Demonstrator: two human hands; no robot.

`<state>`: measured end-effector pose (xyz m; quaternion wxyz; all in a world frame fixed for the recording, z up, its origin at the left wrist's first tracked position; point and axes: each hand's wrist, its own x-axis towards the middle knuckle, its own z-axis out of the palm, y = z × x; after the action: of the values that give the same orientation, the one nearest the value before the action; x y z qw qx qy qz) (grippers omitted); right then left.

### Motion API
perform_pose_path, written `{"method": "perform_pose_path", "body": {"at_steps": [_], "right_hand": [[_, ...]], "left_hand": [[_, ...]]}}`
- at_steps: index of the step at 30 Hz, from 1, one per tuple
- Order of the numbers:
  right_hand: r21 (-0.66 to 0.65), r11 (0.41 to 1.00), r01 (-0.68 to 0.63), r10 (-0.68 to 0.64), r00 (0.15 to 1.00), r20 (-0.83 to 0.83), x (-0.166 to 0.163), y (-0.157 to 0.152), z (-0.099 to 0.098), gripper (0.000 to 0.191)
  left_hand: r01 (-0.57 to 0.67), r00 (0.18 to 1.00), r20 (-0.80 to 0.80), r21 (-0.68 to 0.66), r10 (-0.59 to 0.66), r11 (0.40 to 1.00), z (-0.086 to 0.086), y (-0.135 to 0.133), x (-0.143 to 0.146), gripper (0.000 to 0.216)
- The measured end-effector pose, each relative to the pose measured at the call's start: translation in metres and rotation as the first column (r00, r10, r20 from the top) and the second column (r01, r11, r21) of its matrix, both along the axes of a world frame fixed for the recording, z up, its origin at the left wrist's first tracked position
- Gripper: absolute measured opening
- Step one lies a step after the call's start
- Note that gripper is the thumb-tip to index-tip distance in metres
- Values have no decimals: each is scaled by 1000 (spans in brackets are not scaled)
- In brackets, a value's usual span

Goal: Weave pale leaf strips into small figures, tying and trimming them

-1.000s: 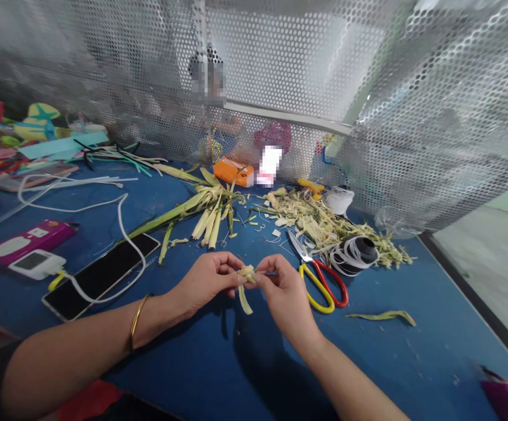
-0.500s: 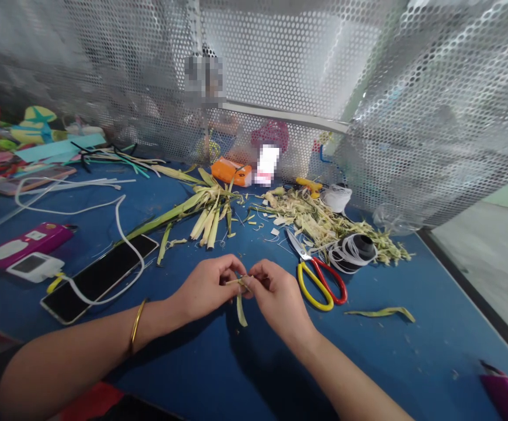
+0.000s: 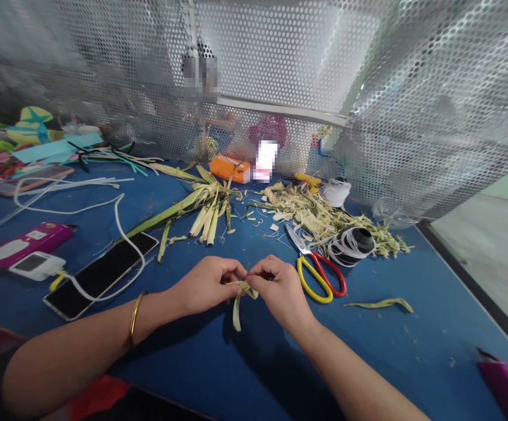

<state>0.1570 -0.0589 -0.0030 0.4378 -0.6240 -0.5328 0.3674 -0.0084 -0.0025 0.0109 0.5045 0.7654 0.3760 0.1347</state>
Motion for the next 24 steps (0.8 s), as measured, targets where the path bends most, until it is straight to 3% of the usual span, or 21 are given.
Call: {"method": "perform_pose_path", "body": {"at_steps": [7,10,15,20,24], "right_hand": [[-92,991,97,-113,974,-196,-9,-3,2,14],[-168,980,103,-152,937,-315,-10,-2,2,16],[-141,986,91,-129,951,-282,-11,0,0,19],[-53,994,94,-105,951,-290,-15,-1,-3,21],[-68,992,109,-126,938,-323,-16,-1,-4,24]], "left_hand": [[35,997,80,-258,-15,965,1,4,-1,10],[42,998,44,-223,-33,974,0,3,-2,11],[71,997,-14,-91,-73,993,-1,2,-3,9],[151,989,39,-238,-146,959,-3,2,-1,8],[202,979,75,-274,-189,940,1,1,-1,14]]}}
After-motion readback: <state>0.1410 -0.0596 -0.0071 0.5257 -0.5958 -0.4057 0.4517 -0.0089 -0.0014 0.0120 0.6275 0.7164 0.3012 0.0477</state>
